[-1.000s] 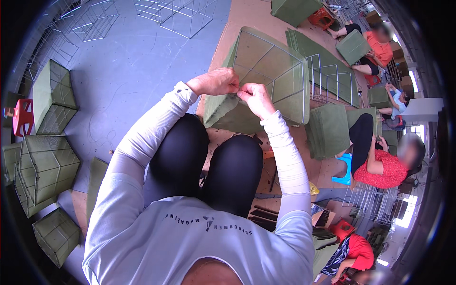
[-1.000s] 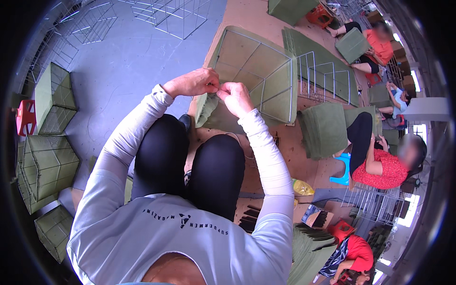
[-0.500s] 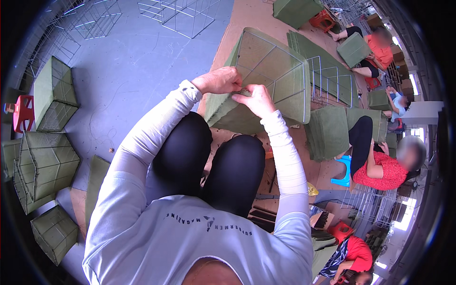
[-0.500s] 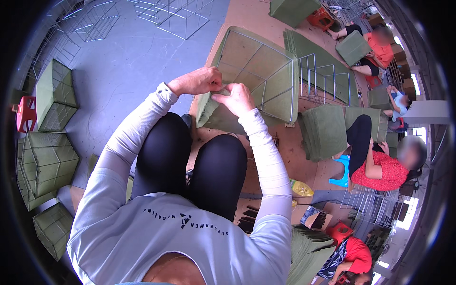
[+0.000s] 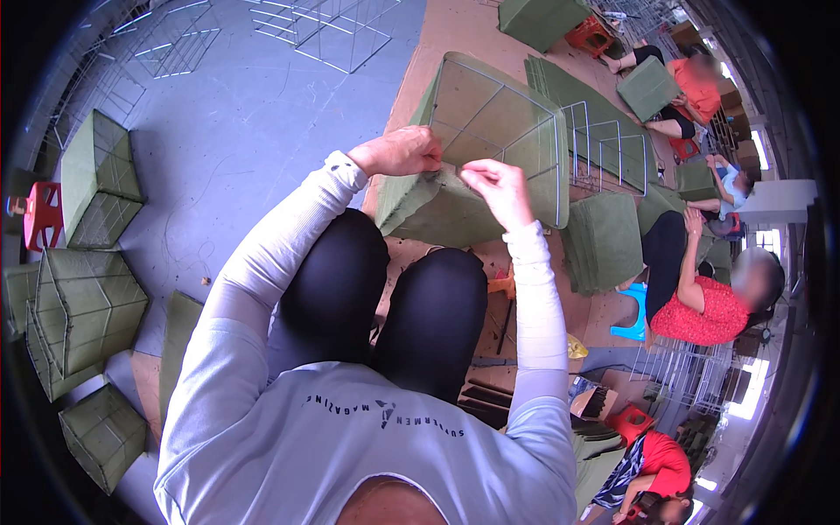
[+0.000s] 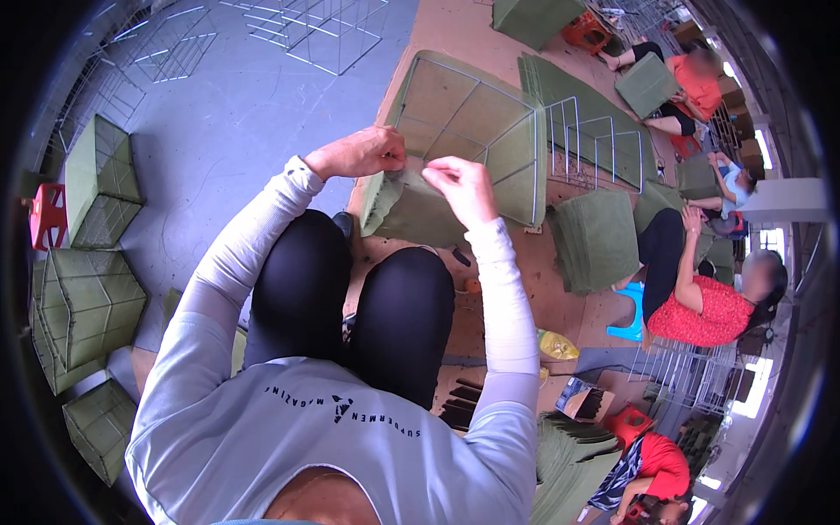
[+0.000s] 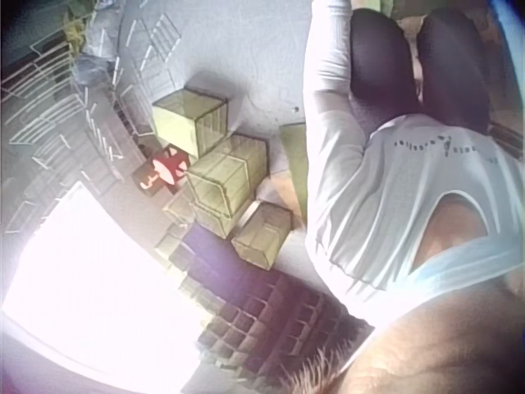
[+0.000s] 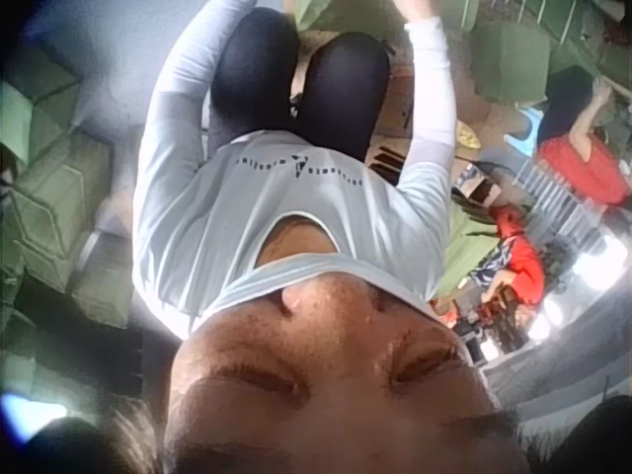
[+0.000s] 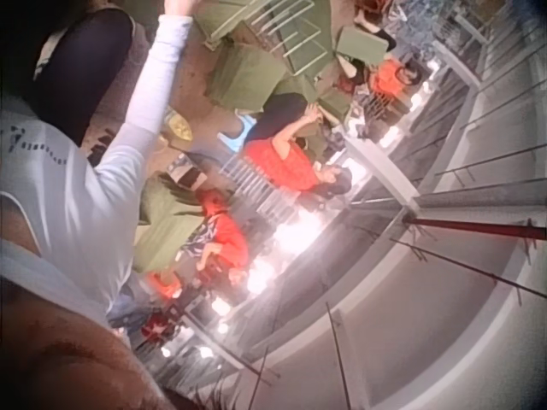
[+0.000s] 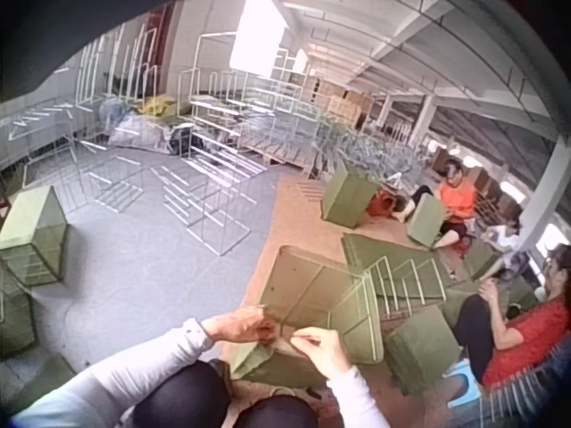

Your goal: Assembling plastic-covered mesh panels into storage cubes using a hot glue gun.

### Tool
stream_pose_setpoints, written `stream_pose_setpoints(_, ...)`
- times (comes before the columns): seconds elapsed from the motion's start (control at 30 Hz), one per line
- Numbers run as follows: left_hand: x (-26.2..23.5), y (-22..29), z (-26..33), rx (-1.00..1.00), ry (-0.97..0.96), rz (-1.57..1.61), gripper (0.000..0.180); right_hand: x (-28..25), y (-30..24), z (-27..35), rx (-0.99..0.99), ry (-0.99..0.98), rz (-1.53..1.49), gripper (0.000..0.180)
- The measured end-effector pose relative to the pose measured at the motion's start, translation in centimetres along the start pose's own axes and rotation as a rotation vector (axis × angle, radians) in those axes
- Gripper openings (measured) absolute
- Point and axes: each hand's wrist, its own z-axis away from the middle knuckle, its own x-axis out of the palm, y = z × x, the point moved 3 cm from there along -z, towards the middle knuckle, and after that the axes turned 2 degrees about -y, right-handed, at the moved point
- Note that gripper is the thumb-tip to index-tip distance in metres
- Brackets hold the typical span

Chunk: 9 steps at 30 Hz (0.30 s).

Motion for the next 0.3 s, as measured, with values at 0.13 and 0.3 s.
stream_pose_setpoints(0.13,0.0,-0.2,0.0,0.221,0.122,0.035,0.011,-5.2,0.2,5.7,-0.241,0.543,-0.049,0.005)
stream_pose_setpoints(0.3,-1.3,0.7,0.9,0.176,0.123,0.024,0.009,-9.6,10.1,15.0,0.026,1.075,-0.219,0.011)
